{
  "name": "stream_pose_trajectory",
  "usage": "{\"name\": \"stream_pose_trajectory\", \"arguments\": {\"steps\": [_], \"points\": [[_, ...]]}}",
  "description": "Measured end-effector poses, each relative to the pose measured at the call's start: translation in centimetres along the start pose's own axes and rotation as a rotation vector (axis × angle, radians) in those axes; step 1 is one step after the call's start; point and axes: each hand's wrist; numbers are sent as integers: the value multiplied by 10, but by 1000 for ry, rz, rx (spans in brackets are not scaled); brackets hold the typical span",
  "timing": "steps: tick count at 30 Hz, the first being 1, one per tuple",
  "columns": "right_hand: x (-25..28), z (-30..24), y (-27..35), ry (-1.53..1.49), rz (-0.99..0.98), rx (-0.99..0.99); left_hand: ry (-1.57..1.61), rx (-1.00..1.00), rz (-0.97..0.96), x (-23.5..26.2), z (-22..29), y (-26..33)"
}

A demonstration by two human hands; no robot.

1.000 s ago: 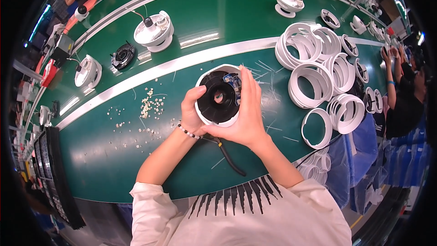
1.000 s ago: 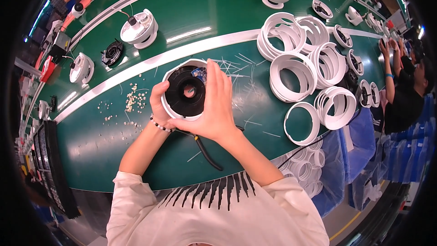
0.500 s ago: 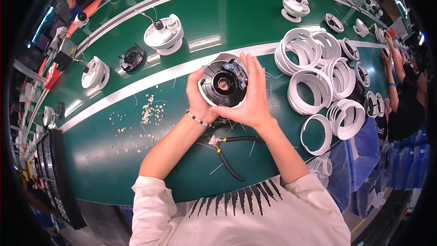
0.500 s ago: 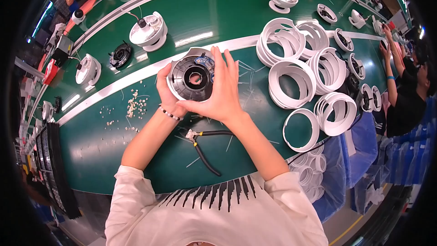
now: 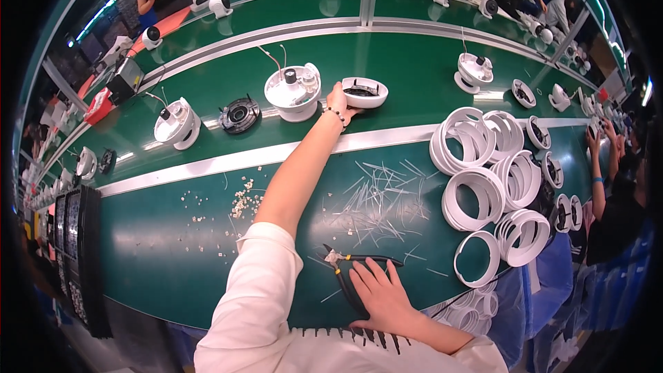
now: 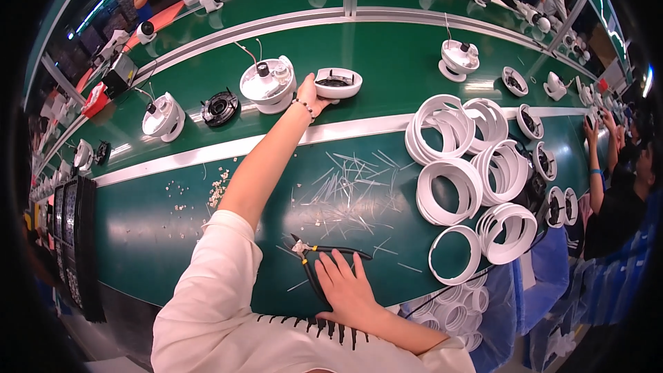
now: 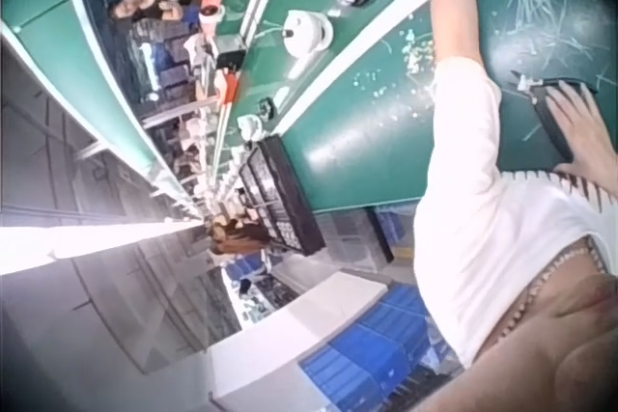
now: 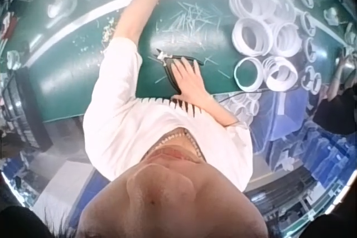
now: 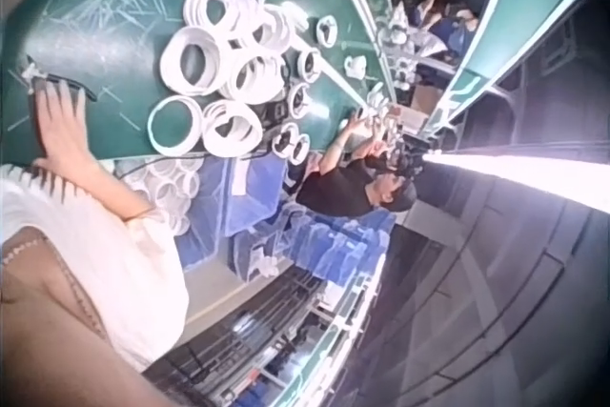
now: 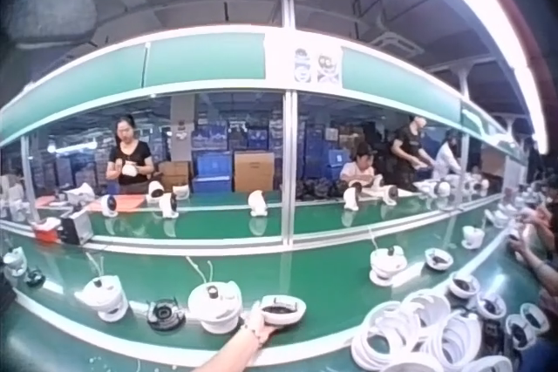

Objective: Assemble and trim components for lighting or camera fixtures on a factory assembly line.

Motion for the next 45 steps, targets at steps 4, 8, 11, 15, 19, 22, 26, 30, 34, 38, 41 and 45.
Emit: {"name": "stream_pose_trajectory", "arguments": {"steps": [4,8,11,15,19,22,26,30,34,38,41,45], "points": [[9,1,-2,57,-31,-50,21,-65,9,10,12,-18],[10,14,-6,32,3,-114,-21,-90,-71,6,10,8],[14,14,-11,40,-15,-88,159,-60,171,15,16,10],[3,20,-16,126,104,-112,411,-136,158,33,28,11],[-14,30,-17,28,352,-164,451,-220,184,36,40,11],[6,31,-17,-219,556,-231,294,-305,98,52,52,18],[58,60,-24,-234,950,-319,-152,-268,-112,25,47,101],[93,82,-46,158,1164,-257,-369,-202,-292,15,52,171],[103,93,-66,269,1172,-260,-524,-151,-361,13,45,210],[97,100,-76,349,1086,-307,-535,-151,-384,18,42,225],[94,99,-75,363,1056,-315,-568,-223,-392,17,40,232],[94,99,-71,398,1033,-319,-577,-239,-374,17,36,232]]}}
Point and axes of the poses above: each hand's wrist, its own y-axis away from the middle knuckle, its own x-axis out of the back of the hand, z = x × y, and after that the axes turned 8 degrees about y, right-handed
